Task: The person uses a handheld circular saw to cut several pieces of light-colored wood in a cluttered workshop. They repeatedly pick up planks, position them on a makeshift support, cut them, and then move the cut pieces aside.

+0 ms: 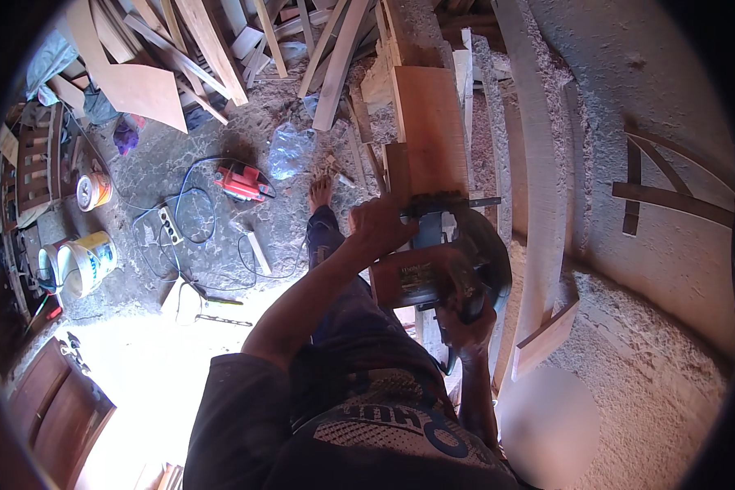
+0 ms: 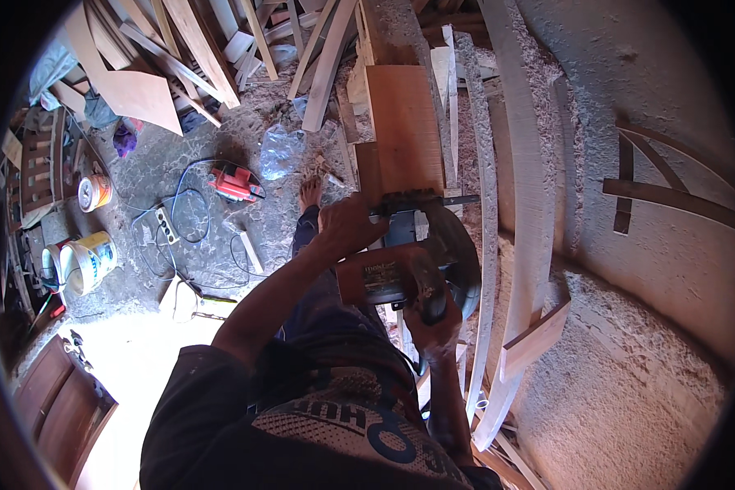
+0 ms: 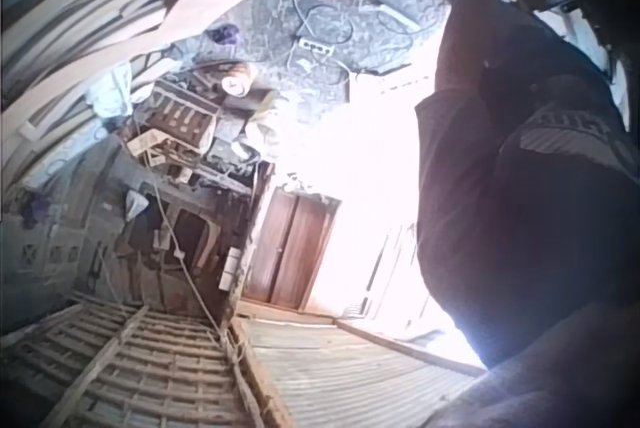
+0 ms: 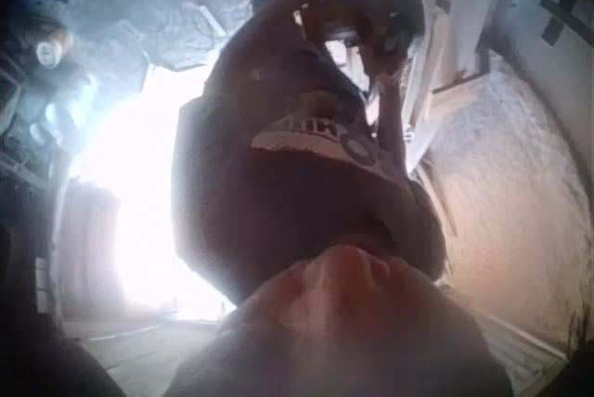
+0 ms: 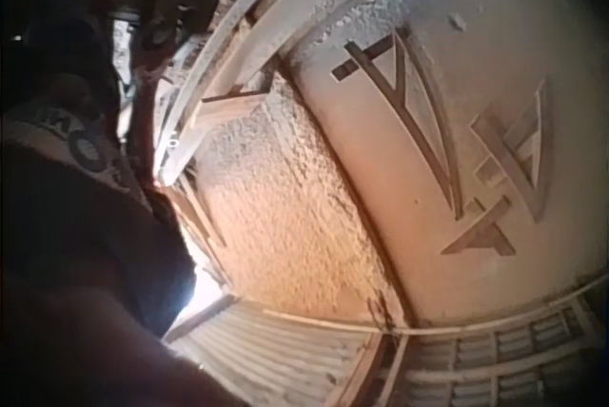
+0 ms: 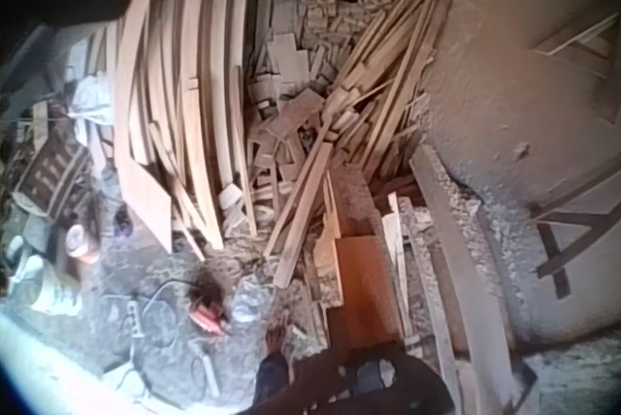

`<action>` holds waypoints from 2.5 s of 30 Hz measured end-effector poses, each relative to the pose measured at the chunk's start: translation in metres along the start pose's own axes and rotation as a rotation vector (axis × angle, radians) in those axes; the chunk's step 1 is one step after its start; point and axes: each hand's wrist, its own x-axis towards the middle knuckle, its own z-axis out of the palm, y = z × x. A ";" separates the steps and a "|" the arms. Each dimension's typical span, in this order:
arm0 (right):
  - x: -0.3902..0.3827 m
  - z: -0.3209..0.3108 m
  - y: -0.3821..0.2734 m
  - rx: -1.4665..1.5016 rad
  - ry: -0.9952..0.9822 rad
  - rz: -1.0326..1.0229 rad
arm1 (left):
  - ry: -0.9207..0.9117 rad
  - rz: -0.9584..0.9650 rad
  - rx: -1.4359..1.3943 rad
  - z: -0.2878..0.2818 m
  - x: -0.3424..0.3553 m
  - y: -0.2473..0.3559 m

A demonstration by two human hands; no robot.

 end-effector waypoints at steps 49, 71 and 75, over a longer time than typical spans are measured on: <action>0.003 -0.003 -0.001 -0.076 -0.031 0.062 | 0.199 0.511 -0.199 0.017 0.010 -0.038; 0.005 -0.007 -0.005 0.000 -0.062 0.024 | 0.295 0.678 -0.079 0.024 0.013 -0.046; 0.005 -0.009 -0.009 -0.024 -0.069 0.091 | 0.295 0.687 -0.046 0.022 0.013 -0.046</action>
